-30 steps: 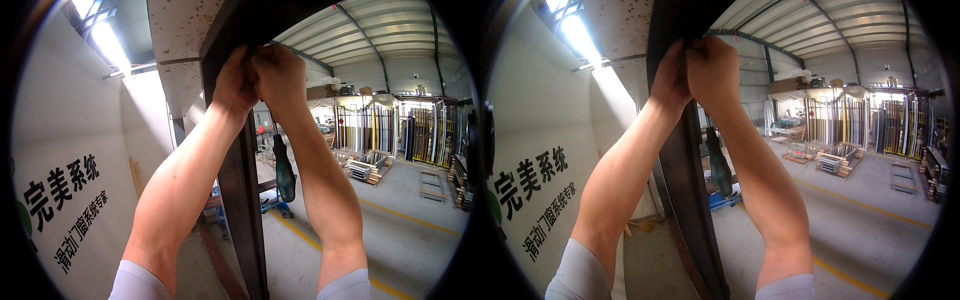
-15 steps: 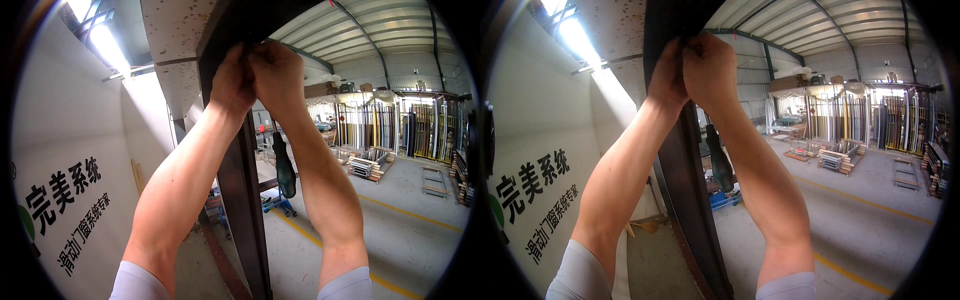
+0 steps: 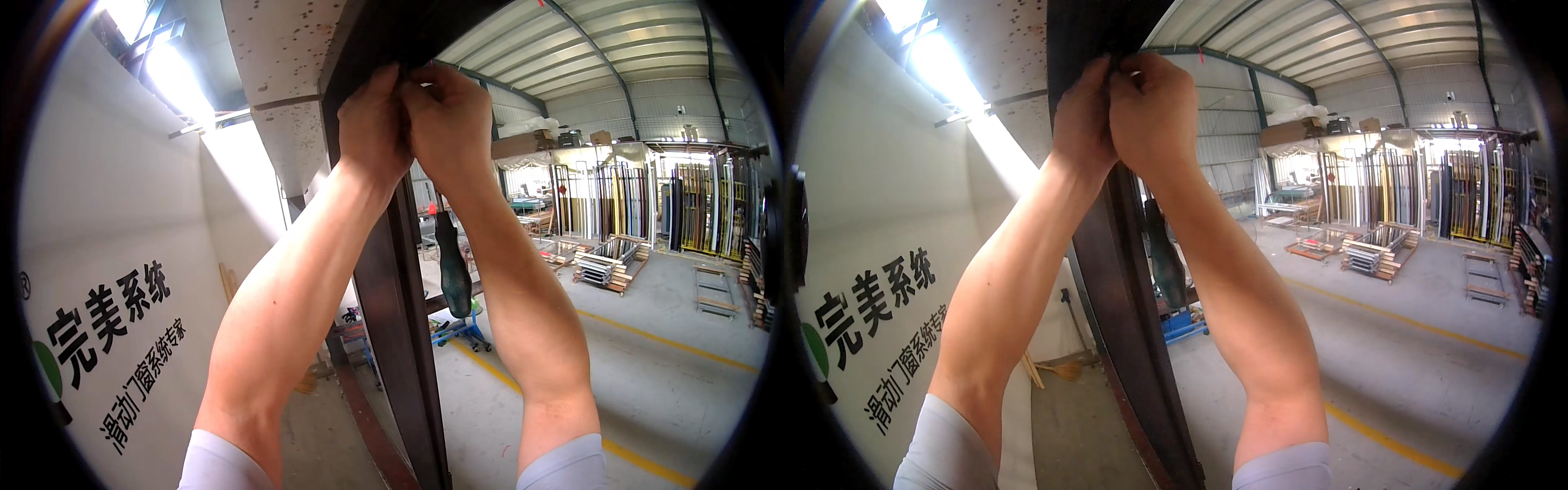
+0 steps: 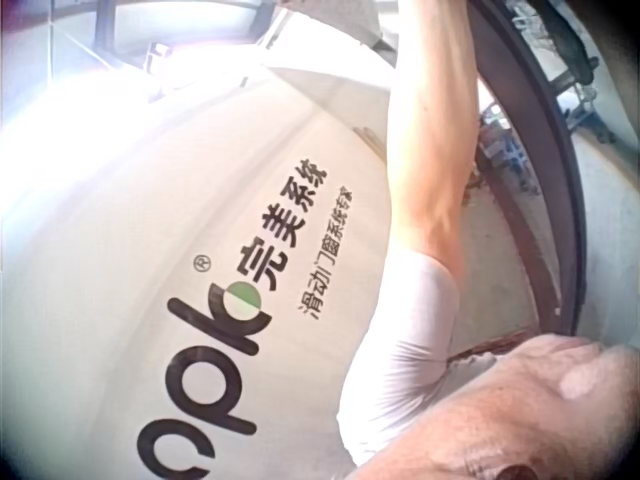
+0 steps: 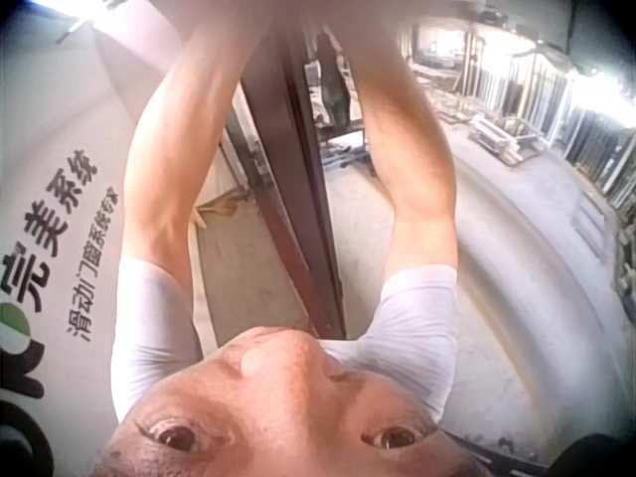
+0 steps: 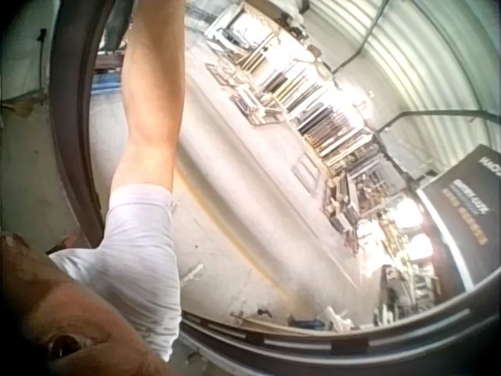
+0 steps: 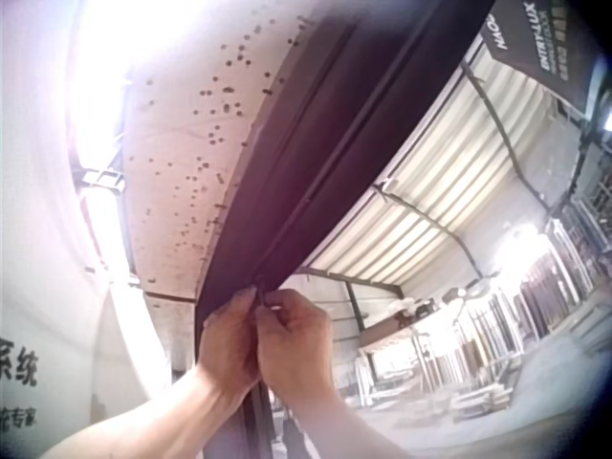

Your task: The person holds an angle grinder while standing near a vise, then handles a small metal component, moves an orange ladder into place, and uses a screwdriver to secure hardware into the top of a metal door frame.

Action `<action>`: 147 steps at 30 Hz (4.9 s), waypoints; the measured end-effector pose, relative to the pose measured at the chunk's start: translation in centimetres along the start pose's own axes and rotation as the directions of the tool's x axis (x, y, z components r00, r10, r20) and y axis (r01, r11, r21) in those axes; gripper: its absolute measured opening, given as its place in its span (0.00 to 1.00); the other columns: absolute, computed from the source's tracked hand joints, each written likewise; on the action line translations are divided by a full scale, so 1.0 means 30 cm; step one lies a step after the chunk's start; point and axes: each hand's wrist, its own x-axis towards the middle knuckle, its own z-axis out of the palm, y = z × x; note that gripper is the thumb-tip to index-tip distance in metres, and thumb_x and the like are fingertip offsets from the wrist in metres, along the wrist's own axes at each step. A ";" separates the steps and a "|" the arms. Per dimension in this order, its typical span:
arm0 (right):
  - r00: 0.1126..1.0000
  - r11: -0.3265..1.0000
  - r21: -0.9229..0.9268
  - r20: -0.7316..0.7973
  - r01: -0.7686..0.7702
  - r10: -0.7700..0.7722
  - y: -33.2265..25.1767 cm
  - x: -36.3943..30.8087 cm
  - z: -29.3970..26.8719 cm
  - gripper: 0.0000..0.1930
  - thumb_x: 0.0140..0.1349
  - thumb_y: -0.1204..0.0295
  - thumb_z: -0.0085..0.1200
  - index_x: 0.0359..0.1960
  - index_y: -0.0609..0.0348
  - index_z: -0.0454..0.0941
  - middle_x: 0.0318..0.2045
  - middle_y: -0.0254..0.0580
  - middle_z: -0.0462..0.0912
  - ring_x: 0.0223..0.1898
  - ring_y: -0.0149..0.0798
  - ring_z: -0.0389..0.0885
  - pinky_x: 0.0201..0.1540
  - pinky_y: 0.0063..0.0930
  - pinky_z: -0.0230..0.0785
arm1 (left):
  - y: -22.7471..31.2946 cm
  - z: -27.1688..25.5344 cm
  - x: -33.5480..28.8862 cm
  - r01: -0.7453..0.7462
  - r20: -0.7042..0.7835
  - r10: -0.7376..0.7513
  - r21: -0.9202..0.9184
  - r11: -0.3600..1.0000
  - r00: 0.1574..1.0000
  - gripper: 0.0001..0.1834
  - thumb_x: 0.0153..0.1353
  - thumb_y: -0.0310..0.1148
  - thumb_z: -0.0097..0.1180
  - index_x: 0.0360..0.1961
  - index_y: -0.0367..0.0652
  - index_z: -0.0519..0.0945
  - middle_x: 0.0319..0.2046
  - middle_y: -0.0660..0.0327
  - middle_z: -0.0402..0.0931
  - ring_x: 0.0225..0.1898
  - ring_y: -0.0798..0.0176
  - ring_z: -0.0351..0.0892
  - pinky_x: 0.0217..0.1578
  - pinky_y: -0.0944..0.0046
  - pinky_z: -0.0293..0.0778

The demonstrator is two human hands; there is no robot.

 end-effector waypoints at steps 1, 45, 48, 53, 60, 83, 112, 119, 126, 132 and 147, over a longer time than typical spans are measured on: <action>1.000 0.999 -0.032 -0.003 0.016 -0.016 -0.008 0.002 -0.001 0.13 0.56 0.72 0.53 0.37 0.68 0.83 0.27 0.56 0.84 0.31 0.49 0.85 0.37 0.36 0.74 | -0.002 -0.006 0.002 0.008 0.022 -0.007 -0.022 1.000 1.000 0.15 0.72 0.40 0.46 0.47 0.39 0.76 0.40 0.56 0.79 0.41 0.60 0.78 0.43 0.61 0.76; 0.984 0.982 0.108 0.108 -0.155 0.144 0.132 -0.032 0.133 0.07 0.63 0.77 0.55 0.39 0.68 0.80 0.23 0.43 0.83 0.20 0.31 0.79 0.22 0.26 0.70 | 0.106 -0.020 -0.294 0.282 -0.154 -0.244 0.676 0.681 0.958 0.11 0.59 0.24 0.57 0.43 0.31 0.80 0.37 0.57 0.81 0.37 0.63 0.81 0.39 0.61 0.79; 0.976 0.965 0.168 0.109 -0.203 0.187 0.124 -0.037 0.135 0.07 0.63 0.77 0.55 0.39 0.69 0.80 0.25 0.45 0.83 0.21 0.33 0.79 0.23 0.27 0.71 | 0.113 -0.018 -0.291 0.297 -0.170 -0.251 0.697 0.653 0.953 0.09 0.58 0.25 0.59 0.38 0.28 0.81 0.34 0.56 0.81 0.35 0.62 0.82 0.40 0.61 0.80; 0.969 0.948 0.206 0.104 -0.242 0.225 0.121 -0.033 0.136 0.08 0.62 0.78 0.54 0.40 0.69 0.79 0.27 0.47 0.83 0.22 0.35 0.80 0.25 0.28 0.71 | 0.133 0.009 -0.282 0.355 -0.220 -0.287 0.704 0.615 0.932 0.11 0.57 0.25 0.60 0.38 0.27 0.80 0.34 0.54 0.82 0.34 0.60 0.83 0.38 0.60 0.81; 0.963 0.958 0.157 0.165 -0.240 0.215 0.121 -0.013 0.119 0.10 0.62 0.77 0.55 0.42 0.70 0.79 0.28 0.47 0.83 0.25 0.35 0.80 0.28 0.28 0.72 | 0.129 0.011 -0.254 0.353 -0.234 -0.291 0.805 0.477 0.928 0.10 0.55 0.23 0.60 0.38 0.28 0.81 0.32 0.52 0.82 0.33 0.58 0.83 0.36 0.61 0.81; 0.879 0.871 0.332 -0.187 -0.362 0.438 0.009 -0.721 -0.028 0.21 0.62 0.83 0.57 0.56 0.71 0.65 0.46 0.45 0.76 0.44 0.31 0.77 0.48 0.25 0.72 | 0.082 0.047 -0.216 0.461 -0.433 -0.168 0.777 0.428 0.886 0.03 0.53 0.21 0.61 0.27 0.30 0.82 0.28 0.58 0.82 0.26 0.66 0.78 0.27 0.68 0.74; 0.856 0.758 0.594 -0.212 -0.270 0.471 0.066 -0.727 0.025 0.17 0.64 0.84 0.53 0.54 0.74 0.67 0.41 0.48 0.79 0.36 0.35 0.82 0.37 0.28 0.82 | 0.023 -0.195 -0.026 0.109 -0.131 0.028 0.908 0.405 0.991 0.02 0.55 0.21 0.61 0.28 0.32 0.81 0.25 0.55 0.80 0.23 0.61 0.79 0.27 0.66 0.78; 0.818 0.653 0.685 -0.145 -0.324 0.557 0.051 -0.724 0.026 0.15 0.68 0.79 0.50 0.54 0.72 0.69 0.38 0.48 0.80 0.33 0.35 0.81 0.32 0.25 0.78 | 0.041 -0.169 -0.024 0.130 -0.138 -0.009 0.911 0.392 0.990 0.01 0.55 0.20 0.60 0.28 0.33 0.82 0.26 0.56 0.80 0.24 0.62 0.79 0.26 0.67 0.78; 0.705 0.432 0.797 -0.011 -0.422 0.709 0.043 -0.715 -0.009 0.13 0.75 0.63 0.43 0.41 0.63 0.69 0.31 0.48 0.79 0.20 0.33 0.76 0.16 0.20 0.60 | 0.076 -0.006 -0.081 0.361 -0.397 -0.006 0.829 0.428 0.918 0.01 0.56 0.22 0.61 0.28 0.36 0.82 0.24 0.58 0.79 0.22 0.64 0.75 0.24 0.67 0.75; 0.671 0.344 0.838 0.035 -0.423 0.740 0.037 -0.707 -0.008 0.15 0.74 0.59 0.44 0.35 0.59 0.65 0.28 0.49 0.78 0.17 0.33 0.73 0.13 0.20 0.55 | 0.077 -0.021 -0.077 0.339 -0.388 -0.022 0.775 0.534 0.921 0.05 0.59 0.25 0.58 0.26 0.35 0.79 0.24 0.57 0.78 0.21 0.64 0.73 0.24 0.66 0.75; 0.616 0.158 0.850 0.223 -0.502 0.756 0.064 -0.712 -0.029 0.28 0.73 0.49 0.40 0.44 0.67 0.75 0.21 0.42 0.75 0.11 0.31 0.64 0.10 0.21 0.49 | 0.078 -0.026 -0.082 0.321 -0.343 -0.010 0.868 0.378 0.939 0.12 0.62 0.29 0.56 0.22 0.35 0.79 0.20 0.59 0.78 0.20 0.69 0.73 0.24 0.67 0.72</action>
